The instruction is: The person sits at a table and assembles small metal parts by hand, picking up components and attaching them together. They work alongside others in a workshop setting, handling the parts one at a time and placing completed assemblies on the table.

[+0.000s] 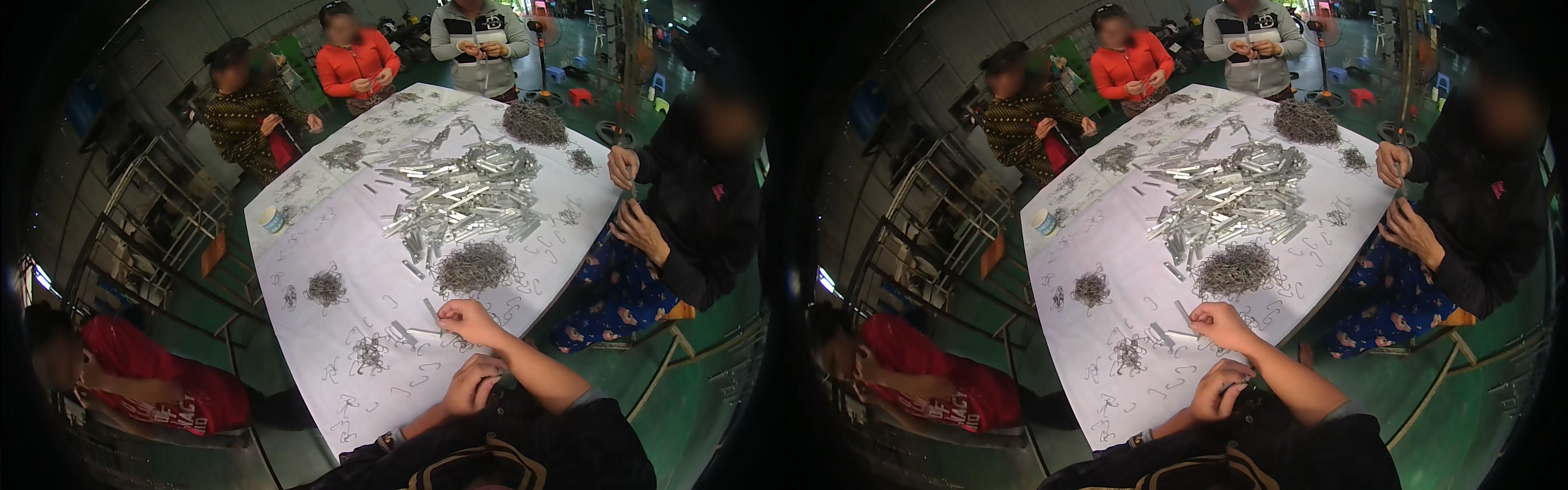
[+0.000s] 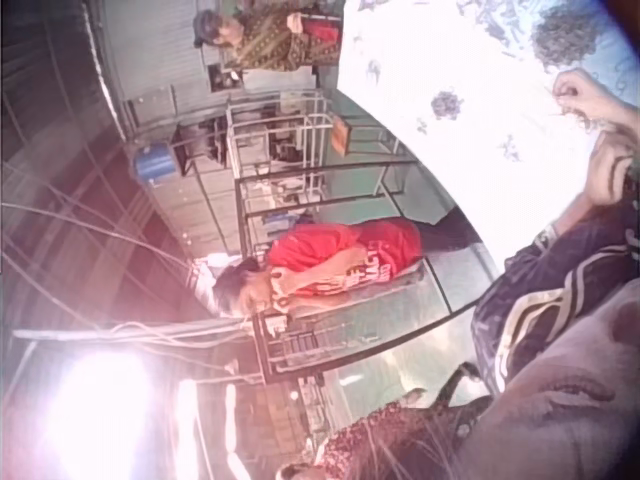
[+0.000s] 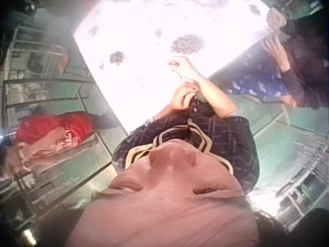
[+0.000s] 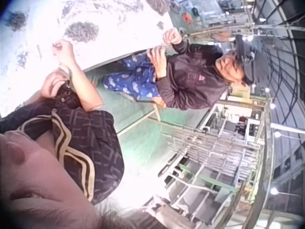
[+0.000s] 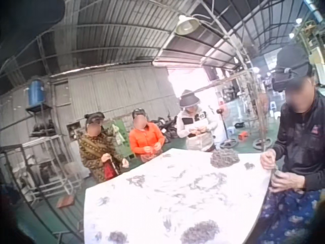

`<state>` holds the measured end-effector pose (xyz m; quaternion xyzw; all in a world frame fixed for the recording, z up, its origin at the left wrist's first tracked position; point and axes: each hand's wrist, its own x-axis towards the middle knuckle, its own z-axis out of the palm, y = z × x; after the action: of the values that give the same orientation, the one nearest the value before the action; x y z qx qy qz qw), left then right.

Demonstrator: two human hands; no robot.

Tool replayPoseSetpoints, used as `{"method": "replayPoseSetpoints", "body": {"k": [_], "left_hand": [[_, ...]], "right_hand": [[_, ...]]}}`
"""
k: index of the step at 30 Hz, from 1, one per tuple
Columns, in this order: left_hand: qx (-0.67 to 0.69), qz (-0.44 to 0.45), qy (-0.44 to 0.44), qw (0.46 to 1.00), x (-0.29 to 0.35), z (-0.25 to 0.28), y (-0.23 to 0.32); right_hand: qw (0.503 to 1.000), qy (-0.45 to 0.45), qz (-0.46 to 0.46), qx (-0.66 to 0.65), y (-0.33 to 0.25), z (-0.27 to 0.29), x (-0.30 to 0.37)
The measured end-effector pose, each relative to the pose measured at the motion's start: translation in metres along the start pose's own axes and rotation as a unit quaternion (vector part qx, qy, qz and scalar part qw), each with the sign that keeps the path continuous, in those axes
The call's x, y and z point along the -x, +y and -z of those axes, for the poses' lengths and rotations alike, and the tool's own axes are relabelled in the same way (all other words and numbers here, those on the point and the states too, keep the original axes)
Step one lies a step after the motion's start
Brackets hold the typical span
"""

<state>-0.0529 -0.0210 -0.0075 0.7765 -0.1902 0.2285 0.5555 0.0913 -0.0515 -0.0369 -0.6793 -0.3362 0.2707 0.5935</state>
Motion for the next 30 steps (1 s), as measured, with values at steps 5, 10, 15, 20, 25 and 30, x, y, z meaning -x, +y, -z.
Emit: {"method": "replayPoseSetpoints", "body": {"k": [5,10,15,20,25,30], "left_hand": [[-0.012,0.000,0.008,1.000,-0.006,-0.002,0.003],[-0.002,0.009,0.006,1.000,-0.010,-0.005,0.001],[-0.017,0.039,0.018,0.999,-0.013,-0.012,0.002],[-0.046,0.047,0.031,0.997,-0.017,-0.016,0.001],[-0.064,0.062,0.010,0.996,-0.015,-0.018,0.000],[-0.061,0.059,-0.001,0.996,-0.014,-0.019,-0.002]], "right_hand": [[0.969,0.046,-0.051,-0.238,-0.019,0.033,0.058],[0.944,0.136,-0.057,-0.294,-0.022,0.050,0.102],[0.935,0.190,-0.037,-0.297,-0.026,0.057,0.127],[0.940,0.183,-0.037,-0.285,-0.034,0.057,0.135],[0.951,0.179,-0.036,-0.248,-0.036,0.056,0.138],[0.961,0.170,-0.037,-0.217,-0.034,0.055,0.140]]}}
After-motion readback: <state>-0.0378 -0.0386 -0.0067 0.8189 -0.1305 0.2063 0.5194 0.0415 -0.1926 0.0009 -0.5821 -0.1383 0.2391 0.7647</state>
